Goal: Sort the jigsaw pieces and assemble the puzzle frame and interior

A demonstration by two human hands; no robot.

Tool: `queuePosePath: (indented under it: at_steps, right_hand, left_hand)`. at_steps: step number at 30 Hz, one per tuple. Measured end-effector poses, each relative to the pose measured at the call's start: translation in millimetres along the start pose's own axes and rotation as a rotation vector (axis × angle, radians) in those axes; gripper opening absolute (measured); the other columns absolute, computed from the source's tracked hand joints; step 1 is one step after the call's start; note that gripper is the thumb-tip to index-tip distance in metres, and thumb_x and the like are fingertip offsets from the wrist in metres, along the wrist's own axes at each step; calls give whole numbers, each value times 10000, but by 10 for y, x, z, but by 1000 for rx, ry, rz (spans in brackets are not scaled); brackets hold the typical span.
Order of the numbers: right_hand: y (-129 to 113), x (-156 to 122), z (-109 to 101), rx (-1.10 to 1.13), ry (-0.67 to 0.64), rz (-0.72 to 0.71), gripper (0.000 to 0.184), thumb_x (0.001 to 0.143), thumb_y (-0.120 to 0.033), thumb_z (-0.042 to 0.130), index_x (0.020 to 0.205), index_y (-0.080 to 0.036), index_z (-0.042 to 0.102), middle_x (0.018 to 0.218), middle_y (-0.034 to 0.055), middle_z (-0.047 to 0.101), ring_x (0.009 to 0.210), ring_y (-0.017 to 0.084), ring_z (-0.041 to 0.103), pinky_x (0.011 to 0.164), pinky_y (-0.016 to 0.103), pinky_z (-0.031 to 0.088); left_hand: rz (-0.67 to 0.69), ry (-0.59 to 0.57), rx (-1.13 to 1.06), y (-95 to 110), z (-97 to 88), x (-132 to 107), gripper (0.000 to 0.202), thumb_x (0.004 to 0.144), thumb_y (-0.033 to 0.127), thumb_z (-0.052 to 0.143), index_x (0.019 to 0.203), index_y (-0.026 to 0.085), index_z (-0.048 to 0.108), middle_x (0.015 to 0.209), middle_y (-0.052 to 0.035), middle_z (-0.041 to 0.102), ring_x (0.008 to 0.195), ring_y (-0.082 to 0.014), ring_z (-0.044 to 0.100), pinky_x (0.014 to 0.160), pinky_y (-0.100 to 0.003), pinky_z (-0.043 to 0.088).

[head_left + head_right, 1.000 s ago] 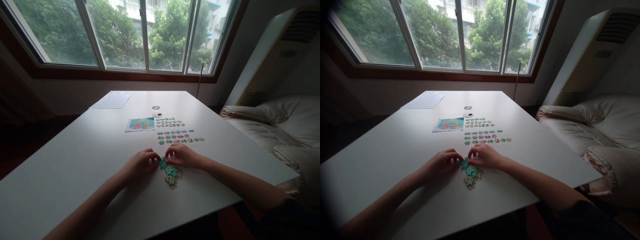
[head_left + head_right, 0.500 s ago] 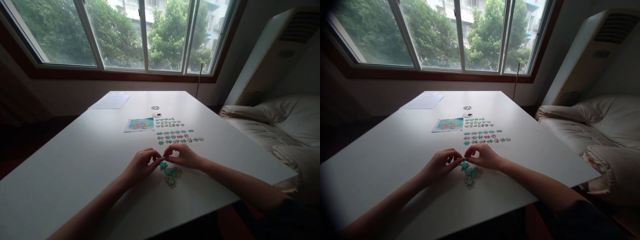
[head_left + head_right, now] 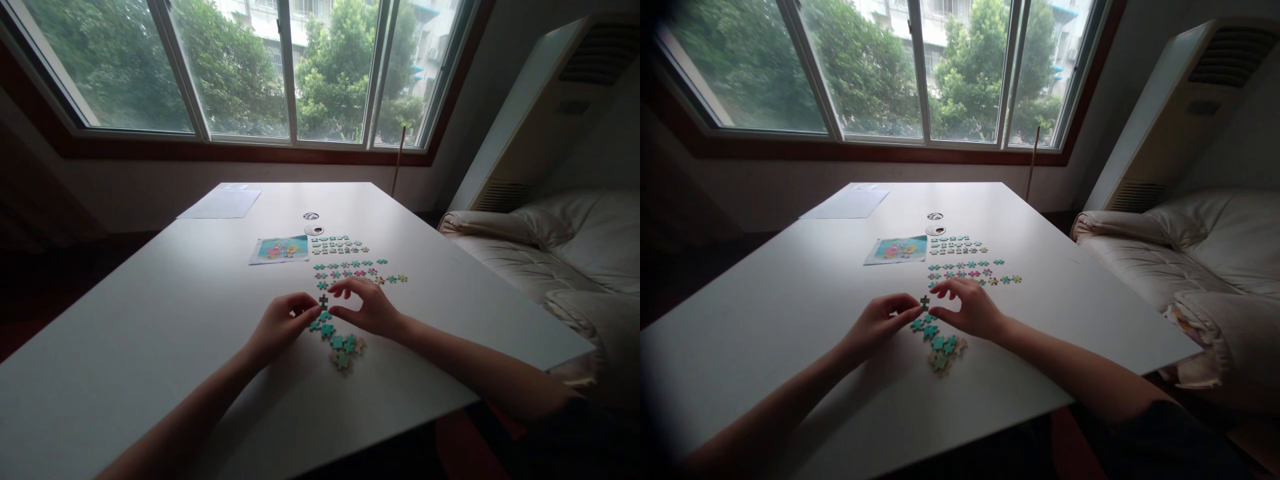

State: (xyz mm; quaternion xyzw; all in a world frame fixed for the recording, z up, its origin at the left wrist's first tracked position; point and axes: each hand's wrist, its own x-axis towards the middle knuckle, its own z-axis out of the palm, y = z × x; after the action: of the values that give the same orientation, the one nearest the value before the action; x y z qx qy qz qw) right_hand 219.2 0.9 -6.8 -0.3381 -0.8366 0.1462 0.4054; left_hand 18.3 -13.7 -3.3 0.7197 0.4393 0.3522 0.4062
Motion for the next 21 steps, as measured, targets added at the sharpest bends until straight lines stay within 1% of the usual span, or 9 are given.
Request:
queuePosePath:
  at_steps: [4,8,11,16,19,21]
  right_hand:
    - [14,-15,23,-95,9,-63,274,744,-380,665,942,-202,599,799,8,651,699,127,573,728,301,418]
    - [1,-15,25,-132,36,-85,256,765,-386,644,935,-201,593,798,1,651,681,116,571,736,291,402]
    - [-16,-8,16,-145,31,-112,245,771,-381,637,931,-200,592,790,-1,655,685,117,572,735,286,395]
    - [-40,-4,7,-169,24,-140,195,790,-360,617,895,-198,595,770,0,659,693,122,576,731,285,387]
    - [-20,-7,-2,-188,41,-144,196,796,-362,609,909,-202,598,779,4,661,717,128,585,742,290,385]
    - [15,-5,-24,-205,68,-145,200,788,-356,621,915,-203,599,778,3,659,721,129,587,745,294,386]
  left_hand:
    - [-50,4,-105,11,-2,0,262,772,387,599,710,133,620,634,4,565,612,-123,482,567,-226,362]
    - [-62,5,-126,16,4,-6,256,763,381,612,712,130,620,636,5,563,615,-121,477,572,-227,358]
    - [-58,7,-126,17,7,-11,257,762,379,613,696,131,614,620,13,550,601,-115,468,562,-223,351]
    - [-37,-8,-101,31,18,-10,257,774,381,601,707,134,622,627,7,567,606,-119,485,563,-223,362]
    - [-3,-24,-67,16,3,3,249,791,380,580,776,140,646,677,-13,610,643,-136,524,585,-230,392]
    - [26,-22,13,-7,-23,6,241,805,368,560,822,147,654,688,-18,619,637,-136,528,571,-228,397]
